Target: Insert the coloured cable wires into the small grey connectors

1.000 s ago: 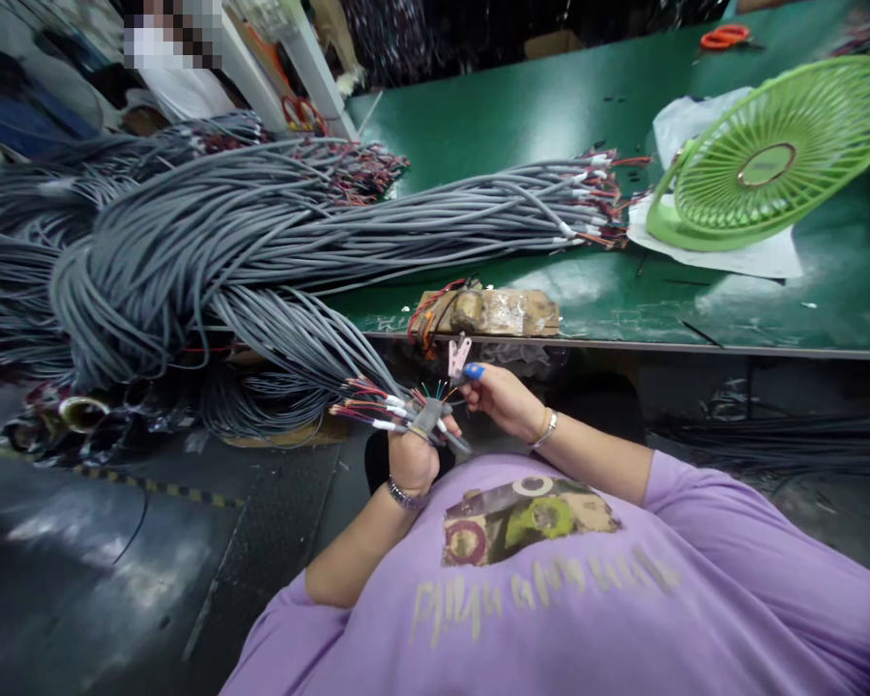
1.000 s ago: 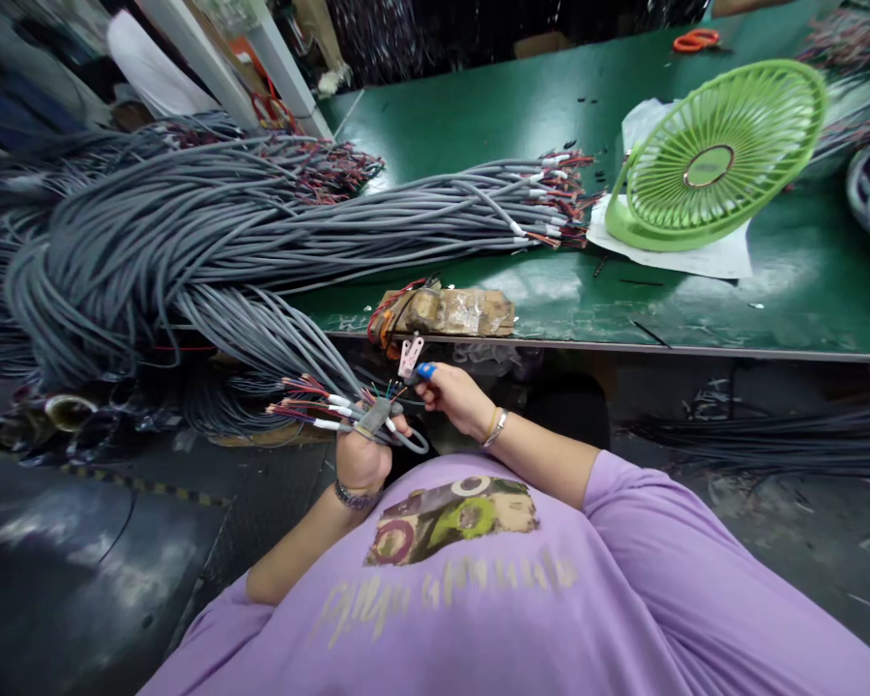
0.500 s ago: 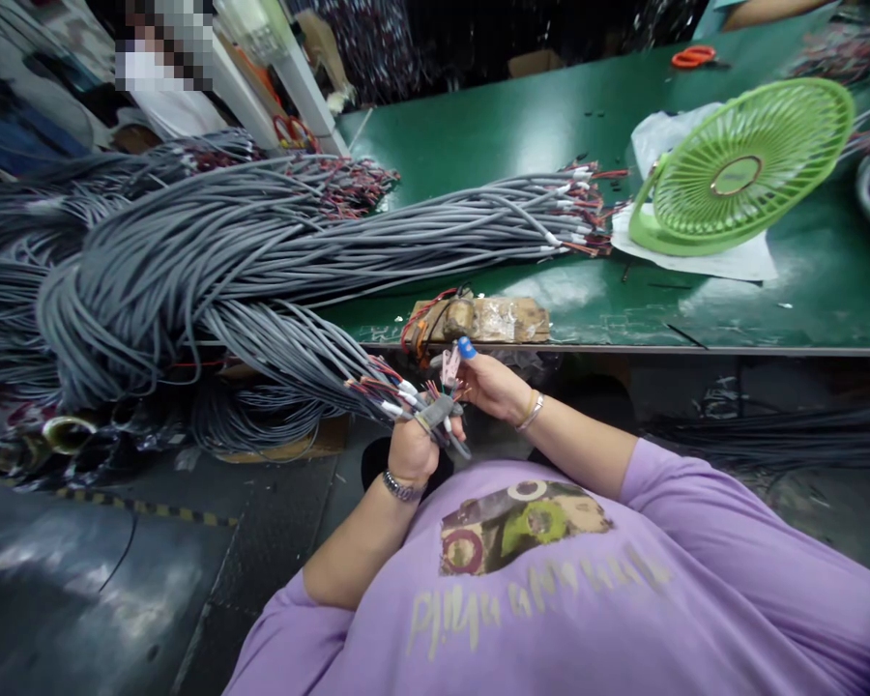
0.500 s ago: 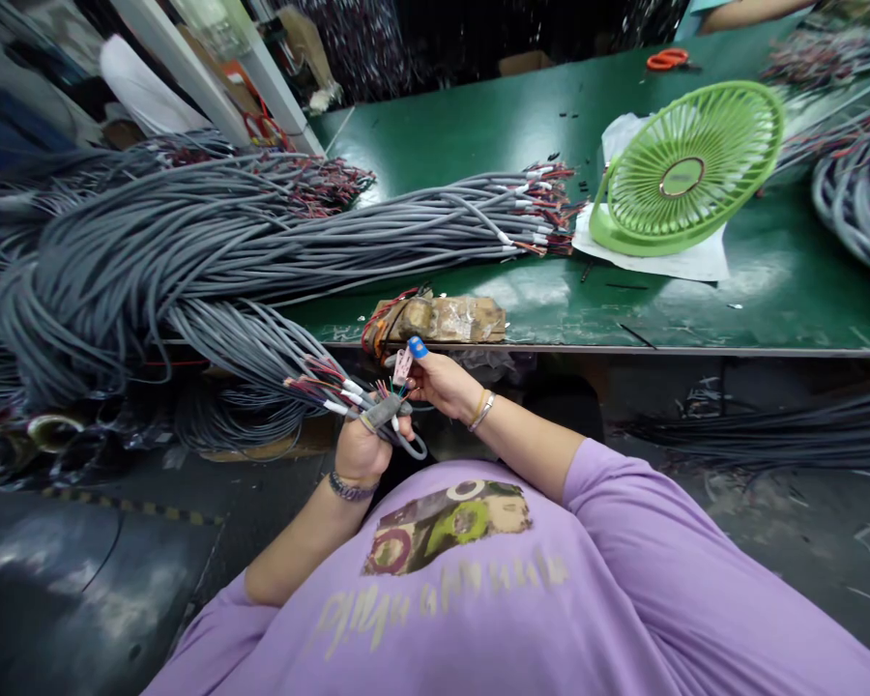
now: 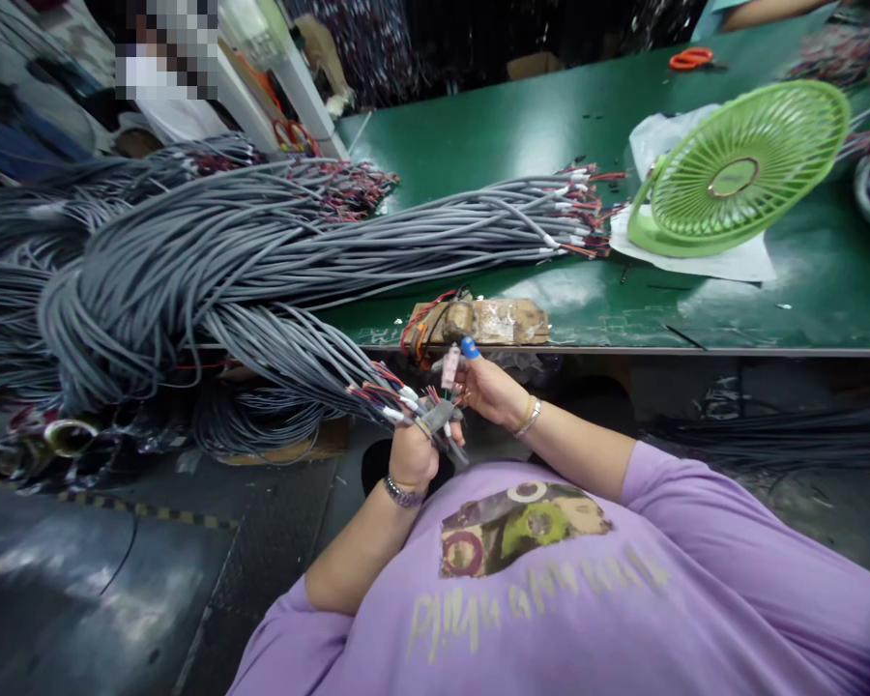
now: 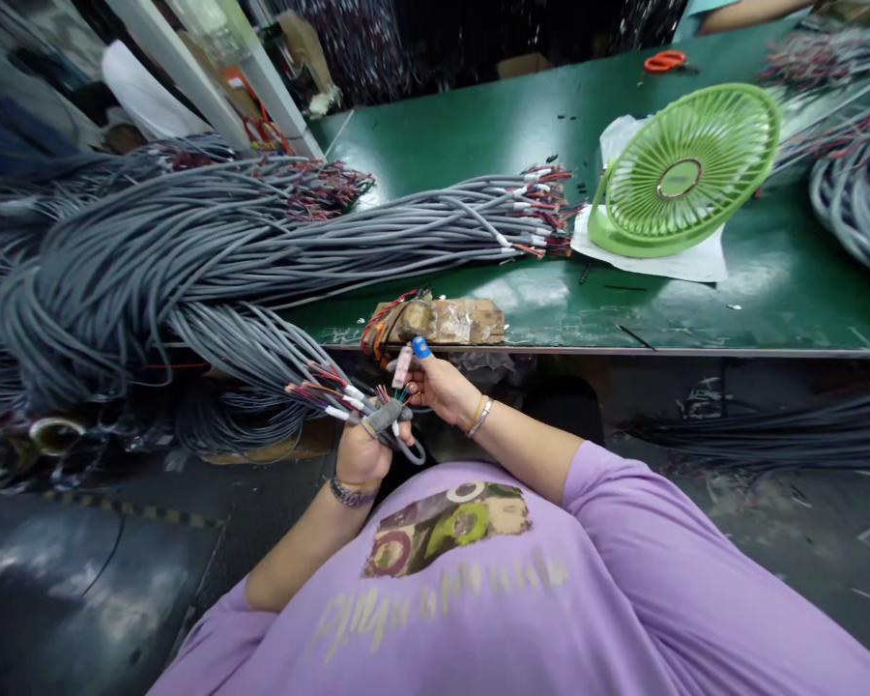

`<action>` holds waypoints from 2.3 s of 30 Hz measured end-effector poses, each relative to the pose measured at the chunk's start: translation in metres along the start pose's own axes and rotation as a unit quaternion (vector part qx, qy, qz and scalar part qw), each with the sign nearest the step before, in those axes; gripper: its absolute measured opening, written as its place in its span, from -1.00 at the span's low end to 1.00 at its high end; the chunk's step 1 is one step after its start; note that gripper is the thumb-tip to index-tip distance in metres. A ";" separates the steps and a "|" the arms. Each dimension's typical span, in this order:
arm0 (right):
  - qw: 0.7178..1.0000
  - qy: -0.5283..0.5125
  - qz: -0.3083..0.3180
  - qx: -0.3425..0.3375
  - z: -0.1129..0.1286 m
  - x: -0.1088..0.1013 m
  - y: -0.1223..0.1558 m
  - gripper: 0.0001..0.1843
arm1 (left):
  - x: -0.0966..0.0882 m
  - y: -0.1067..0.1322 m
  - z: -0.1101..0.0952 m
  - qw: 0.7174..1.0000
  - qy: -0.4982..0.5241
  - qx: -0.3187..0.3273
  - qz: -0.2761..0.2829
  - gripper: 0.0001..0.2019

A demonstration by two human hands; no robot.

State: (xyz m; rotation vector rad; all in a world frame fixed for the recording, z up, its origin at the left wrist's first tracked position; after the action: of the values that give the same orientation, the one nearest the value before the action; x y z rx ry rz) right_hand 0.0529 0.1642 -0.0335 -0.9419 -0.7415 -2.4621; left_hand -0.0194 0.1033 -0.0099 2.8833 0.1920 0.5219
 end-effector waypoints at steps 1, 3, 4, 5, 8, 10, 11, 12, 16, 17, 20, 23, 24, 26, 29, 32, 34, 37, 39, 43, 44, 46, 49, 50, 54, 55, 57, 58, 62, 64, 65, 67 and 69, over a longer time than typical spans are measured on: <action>1.000 0.003 0.006 0.011 -0.001 0.001 0.002 -0.38 | 0.000 0.002 -0.001 1.000 0.001 0.005 0.000 -0.75; 0.999 0.007 0.019 0.027 0.000 0.003 0.006 -0.38 | 0.001 0.006 -0.003 1.000 0.002 0.017 0.005 -0.75; 0.999 0.010 0.026 0.032 0.001 0.005 0.008 -0.39 | 0.002 0.008 -0.004 1.000 0.002 0.024 0.007 -0.75; 0.999 0.014 0.031 0.034 0.003 0.006 0.010 -0.42 | 0.003 0.010 -0.005 1.000 0.003 0.030 0.008 -0.74; 0.999 0.036 0.029 0.018 0.009 0.006 0.014 -0.59 | 0.003 0.013 -0.007 0.999 0.011 0.046 0.000 -0.73; 0.998 0.053 0.027 0.000 0.013 0.006 0.015 -0.71 | 0.002 0.013 -0.008 0.998 0.013 0.054 -0.002 -0.74; 0.998 0.059 0.026 -0.005 0.014 0.006 0.016 -0.74 | 0.002 0.012 -0.008 0.998 0.013 0.055 -0.002 -0.75; 0.998 0.064 0.024 -0.006 0.015 0.005 0.016 -0.75 | 0.002 0.011 -0.008 0.998 0.013 0.055 -0.002 -0.76; 0.998 0.066 0.001 0.004 0.012 0.000 0.013 -0.61 | 0.001 0.008 -0.008 0.999 0.018 0.051 -0.010 -0.77; 0.998 0.065 -0.001 0.004 0.012 0.000 0.012 -0.57 | 0.002 0.008 -0.008 0.998 0.018 0.051 -0.009 -0.76; 0.998 0.062 0.005 0.000 0.012 0.002 0.008 -0.54 | 0.004 0.007 -0.012 0.998 0.017 0.055 -0.006 -0.75; 0.999 0.053 0.004 -0.001 0.013 0.004 0.007 -0.55 | 0.003 0.007 -0.013 0.998 0.010 0.056 -0.021 -0.73; 0.999 0.047 0.001 -0.002 0.013 0.004 0.007 -0.55 | 0.002 0.007 -0.013 0.998 0.006 0.057 -0.027 -0.72; 0.999 0.033 -0.006 -0.006 0.013 0.004 0.008 -0.56 | 0.000 0.007 -0.012 0.997 0.000 0.060 -0.039 -0.70; 1.000 0.013 -0.008 -0.021 0.014 0.005 0.008 -0.55 | -0.004 0.006 -0.009 0.996 -0.002 0.067 -0.055 -0.69; 0.999 0.002 -0.012 -0.031 0.014 0.004 0.005 -0.55 | -0.005 0.005 -0.006 0.996 -0.004 0.070 -0.061 -0.70; 0.999 0.000 -0.015 -0.035 0.013 0.003 0.004 -0.55 | -0.005 0.005 -0.005 0.996 -0.003 0.075 -0.058 -0.71; 0.999 0.002 -0.016 -0.042 0.012 0.002 0.002 -0.55 | -0.007 0.004 -0.002 0.995 -0.007 0.079 -0.056 -0.73; 0.999 -0.002 -0.013 -0.039 0.010 0.002 0.003 -0.55 | -0.008 0.004 -0.001 0.995 -0.011 0.077 -0.057 -0.74; 1.000 -0.017 -0.010 0.000 0.003 0.001 0.005 -0.52 | -0.007 0.007 -0.003 0.996 -0.018 0.070 -0.056 -0.73; 1.000 -0.018 -0.008 0.014 0.002 0.001 0.006 -0.50 | -0.006 0.008 -0.004 0.996 -0.023 0.069 -0.056 -0.72; 0.999 -0.014 0.003 0.039 0.000 0.003 0.008 -0.47 | -0.005 0.012 -0.007 0.996 -0.026 0.073 -0.054 -0.72; 0.999 -0.004 0.022 0.046 0.003 0.007 0.010 -0.51 | -0.005 0.015 -0.010 0.995 -0.006 0.087 -0.054 -0.74; 0.999 -0.001 0.024 0.038 0.005 0.008 0.010 -0.56 | -0.006 0.016 -0.011 0.994 0.001 0.091 -0.058 -0.74; 1.000 0.005 0.021 0.010 0.009 0.007 0.011 -0.75 | -0.005 0.015 -0.013 0.992 0.009 0.101 -0.075 -0.74; 1.000 0.005 0.019 0.010 0.009 0.007 0.011 -0.76 | -0.005 0.014 -0.013 0.992 0.007 0.102 -0.079 -0.73; 1.000 0.006 0.013 0.014 0.007 0.006 0.011 -0.74 | -0.005 0.012 -0.013 0.990 0.002 0.105 -0.090 -0.71; 1.000 0.010 0.008 0.014 0.007 0.006 0.011 -0.72 | -0.006 0.012 -0.013 0.990 -0.002 0.106 -0.095 -0.70; 0.998 0.050 -0.022 -0.013 0.011 0.001 0.008 -0.60 | -0.010 0.010 -0.010 0.989 -0.013 0.104 -0.105 -0.68; 0.997 0.065 -0.030 -0.033 0.015 -0.002 0.008 -0.56 | -0.011 0.010 -0.009 0.989 -0.018 0.104 -0.104 -0.68; 0.996 0.069 -0.031 -0.040 0.016 -0.003 0.008 -0.55 | -0.011 0.011 -0.009 0.989 -0.019 0.105 -0.102 -0.67; 0.995 0.076 -0.036 -0.057 0.018 -0.006 0.008 -0.53 | -0.010 0.011 -0.010 0.989 -0.020 0.106 -0.098 -0.67; 0.990 0.090 -0.058 -0.092 0.023 -0.013 0.009 -0.50 | -0.009 0.012 -0.012 0.990 -0.013 0.106 -0.095 -0.68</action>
State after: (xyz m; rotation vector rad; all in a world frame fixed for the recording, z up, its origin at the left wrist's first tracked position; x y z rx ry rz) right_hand 0.0780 0.1728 -0.0250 -0.7448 -0.5282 -2.7104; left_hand -0.0308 0.0928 0.0007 3.0297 0.5431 0.4534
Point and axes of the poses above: each hand's wrist, its own y-axis away from the middle knuckle, its own x-axis out of the palm, z = x × y, the point moved 10 cm from there along -y, towards the middle knuckle, and after that the axes turned 2 degrees about y, right-handed, at the moved point
